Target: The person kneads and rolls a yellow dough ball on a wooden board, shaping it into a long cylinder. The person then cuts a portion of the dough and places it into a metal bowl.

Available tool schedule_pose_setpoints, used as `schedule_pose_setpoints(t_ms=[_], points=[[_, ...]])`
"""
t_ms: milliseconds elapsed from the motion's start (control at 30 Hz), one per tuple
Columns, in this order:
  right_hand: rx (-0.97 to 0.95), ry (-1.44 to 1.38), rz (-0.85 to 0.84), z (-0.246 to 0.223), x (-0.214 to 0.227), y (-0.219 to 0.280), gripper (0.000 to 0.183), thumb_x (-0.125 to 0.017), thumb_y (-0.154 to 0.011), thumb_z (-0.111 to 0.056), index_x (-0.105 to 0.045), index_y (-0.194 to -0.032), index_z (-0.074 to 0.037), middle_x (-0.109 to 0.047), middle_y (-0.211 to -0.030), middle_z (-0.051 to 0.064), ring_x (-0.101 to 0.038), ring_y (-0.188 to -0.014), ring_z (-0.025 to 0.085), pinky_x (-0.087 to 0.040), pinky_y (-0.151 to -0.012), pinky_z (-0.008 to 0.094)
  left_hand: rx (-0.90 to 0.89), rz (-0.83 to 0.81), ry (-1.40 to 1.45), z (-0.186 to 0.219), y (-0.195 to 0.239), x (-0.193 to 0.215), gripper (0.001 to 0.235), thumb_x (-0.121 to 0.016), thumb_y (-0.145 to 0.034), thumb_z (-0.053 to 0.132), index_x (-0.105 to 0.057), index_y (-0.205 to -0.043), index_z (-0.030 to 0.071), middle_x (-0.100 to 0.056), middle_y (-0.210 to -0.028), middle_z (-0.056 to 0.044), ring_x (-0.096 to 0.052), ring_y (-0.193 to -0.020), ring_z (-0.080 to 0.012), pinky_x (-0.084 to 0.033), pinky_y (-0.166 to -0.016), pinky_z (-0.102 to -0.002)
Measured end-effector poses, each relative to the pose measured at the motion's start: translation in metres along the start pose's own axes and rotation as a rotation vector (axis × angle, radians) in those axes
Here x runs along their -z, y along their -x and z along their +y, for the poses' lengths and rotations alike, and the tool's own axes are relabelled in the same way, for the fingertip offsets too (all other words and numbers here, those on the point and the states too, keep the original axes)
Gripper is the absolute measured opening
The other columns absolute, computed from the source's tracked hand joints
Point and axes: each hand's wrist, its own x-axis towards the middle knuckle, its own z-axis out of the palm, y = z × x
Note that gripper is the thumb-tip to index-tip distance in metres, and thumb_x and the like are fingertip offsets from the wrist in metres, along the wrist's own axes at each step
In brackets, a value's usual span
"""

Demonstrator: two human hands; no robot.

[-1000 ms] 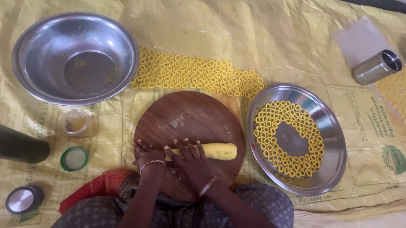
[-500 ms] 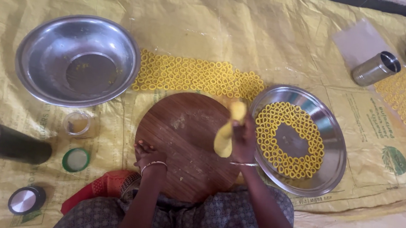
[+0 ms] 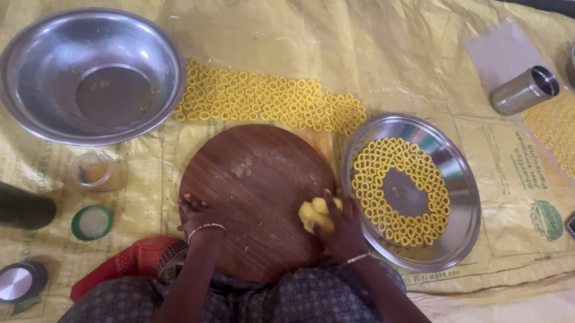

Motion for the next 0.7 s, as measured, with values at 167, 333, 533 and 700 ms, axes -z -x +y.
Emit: schedule_pose_setpoints(t_ms=[167, 333, 533, 700], points=[[0.093, 0.254, 0.031, -0.006, -0.012, 0.009, 0.105, -0.070, -0.070, -0.073, -0.037, -0.149, -0.012, -0.046, -0.144, 0.025, -0.038, -0.138, 0.048, -0.030, -0.115, 0.063, 0.041, -0.027, 0.008, 0.008, 0.001, 0.003, 0.098, -0.076, -0.094, 0.030, -0.013, -0.166, 0.010, 0.013, -0.170, -0.028, 0.010, -0.152, -0.0558, -0.037, -0.108, -0.070], [-0.019, 0.246, -0.327, -0.018, -0.019, -0.005, 0.116, -0.071, -0.068, -0.075, -0.035, -0.152, -0.003, -0.049, -0.137, 0.027, -0.050, -0.128, 0.045, -0.041, -0.109, 0.056, 0.060, -0.016, 0.092, 0.008, 0.002, 0.006, 0.086, -0.067, -0.100, 0.035, -0.016, -0.165, 0.009, 0.011, -0.170, -0.025, 0.013, -0.154, -0.0536, -0.033, -0.112, -0.073], [-0.333, -0.161, -0.552, -0.029, 0.028, -0.047, 0.082, -0.073, -0.077, -0.063, -0.057, -0.138, -0.012, -0.068, -0.122, 0.019, -0.069, -0.108, 0.035, -0.054, -0.096, 0.049, 0.010, -0.031, 0.036, 0.006, 0.011, 0.010, 0.091, -0.069, -0.099, 0.034, -0.013, -0.164, 0.004, 0.014, -0.168, -0.030, 0.013, -0.152, -0.0576, -0.035, -0.110, -0.072], [-0.234, -0.721, -0.135, -0.043, 0.075, -0.071, 0.081, -0.074, -0.082, -0.053, -0.046, -0.147, -0.014, -0.064, -0.131, 0.017, -0.067, -0.119, 0.031, -0.055, -0.101, 0.041, 0.007, 0.004, 0.029, 0.004, 0.012, 0.012, 0.102, -0.077, -0.094, 0.028, -0.009, -0.164, -0.002, 0.017, -0.165, -0.037, 0.011, -0.149, -0.0609, -0.038, -0.106, -0.072]])
